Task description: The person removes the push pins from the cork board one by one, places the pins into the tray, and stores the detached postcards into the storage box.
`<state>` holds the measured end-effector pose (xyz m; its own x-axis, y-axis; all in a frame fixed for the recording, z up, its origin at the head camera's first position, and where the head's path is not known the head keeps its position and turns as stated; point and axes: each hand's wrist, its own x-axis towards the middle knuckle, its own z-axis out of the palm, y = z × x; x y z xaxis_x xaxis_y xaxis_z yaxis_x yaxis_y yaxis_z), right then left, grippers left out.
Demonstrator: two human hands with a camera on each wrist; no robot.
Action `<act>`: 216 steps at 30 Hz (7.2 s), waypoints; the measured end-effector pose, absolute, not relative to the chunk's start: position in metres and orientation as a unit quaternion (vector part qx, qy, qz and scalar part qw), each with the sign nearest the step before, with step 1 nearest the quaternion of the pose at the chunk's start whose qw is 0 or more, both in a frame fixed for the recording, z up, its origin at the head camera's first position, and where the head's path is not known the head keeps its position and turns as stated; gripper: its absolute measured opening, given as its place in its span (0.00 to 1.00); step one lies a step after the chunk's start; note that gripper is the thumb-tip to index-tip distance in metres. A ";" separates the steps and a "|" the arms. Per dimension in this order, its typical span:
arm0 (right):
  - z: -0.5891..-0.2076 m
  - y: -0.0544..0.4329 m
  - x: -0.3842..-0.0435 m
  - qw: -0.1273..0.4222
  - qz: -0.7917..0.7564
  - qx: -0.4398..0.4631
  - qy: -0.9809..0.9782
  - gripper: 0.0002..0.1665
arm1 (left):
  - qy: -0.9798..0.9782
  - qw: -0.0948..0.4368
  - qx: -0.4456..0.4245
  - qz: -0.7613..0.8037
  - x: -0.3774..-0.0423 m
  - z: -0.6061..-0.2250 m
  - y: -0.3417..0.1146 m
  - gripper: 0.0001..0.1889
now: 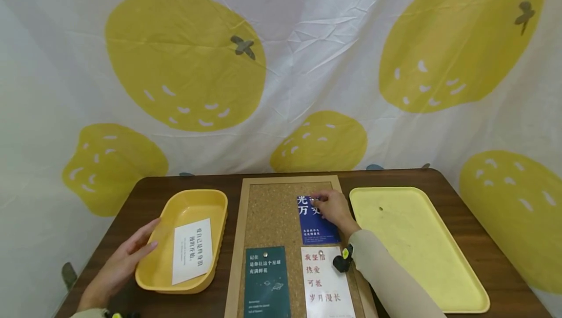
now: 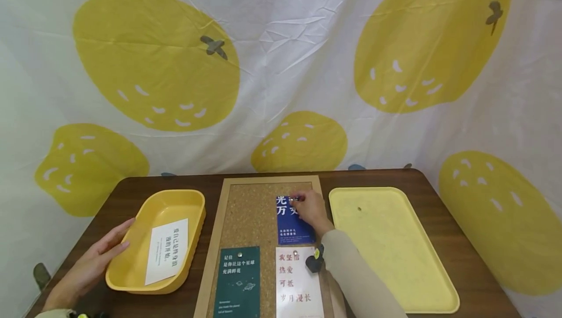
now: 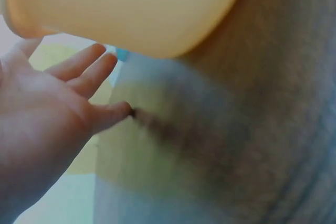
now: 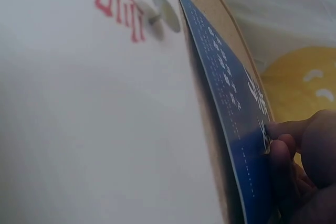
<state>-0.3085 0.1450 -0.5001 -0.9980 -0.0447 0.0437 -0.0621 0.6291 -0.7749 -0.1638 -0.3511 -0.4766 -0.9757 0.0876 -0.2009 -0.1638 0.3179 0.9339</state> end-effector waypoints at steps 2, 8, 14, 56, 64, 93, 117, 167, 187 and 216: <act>-0.499 0.145 -0.308 0.008 0.432 0.023 -0.902 0.11 | 0.819 0.085 -0.024 0.567 -0.164 -0.473 -0.351 0.37; -0.499 0.143 -0.310 0.003 0.443 0.007 -0.897 0.10 | 0.858 0.052 -0.044 0.510 -0.166 -0.459 -0.343 0.40; -0.500 0.143 -0.312 0.008 0.447 0.004 -0.895 0.10 | 0.877 0.032 -0.028 0.478 -0.168 -0.448 -0.334 0.43; -0.501 0.138 -0.314 0.020 0.452 -0.012 -0.892 0.07 | 0.902 -0.022 0.250 0.351 -0.165 -0.394 -0.201 0.31; -0.502 0.139 -0.314 0.028 0.453 -0.007 -0.891 0.06 | 0.895 -0.001 0.288 0.341 -0.169 -0.392 -0.182 0.32; -0.504 0.138 -0.315 0.032 0.452 -0.009 -0.891 0.07 | 0.883 0.168 0.367 0.239 -0.203 -0.429 -0.093 0.31; -0.505 0.138 -0.315 0.037 0.451 -0.007 -0.892 0.06 | 0.909 0.191 0.349 0.126 -0.219 -0.453 -0.055 0.32; -0.502 0.142 -0.324 0.046 0.344 0.104 -0.932 0.06 | 0.907 0.246 0.331 0.092 -0.223 -0.455 -0.044 0.36; -0.502 0.140 -0.324 0.041 0.347 0.099 -0.932 0.07 | 0.905 0.248 0.333 0.090 -0.223 -0.452 -0.045 0.36; -0.501 0.143 -0.324 0.056 0.420 0.071 -0.903 0.06 | 0.906 0.250 0.328 0.092 -0.223 -0.452 -0.046 0.36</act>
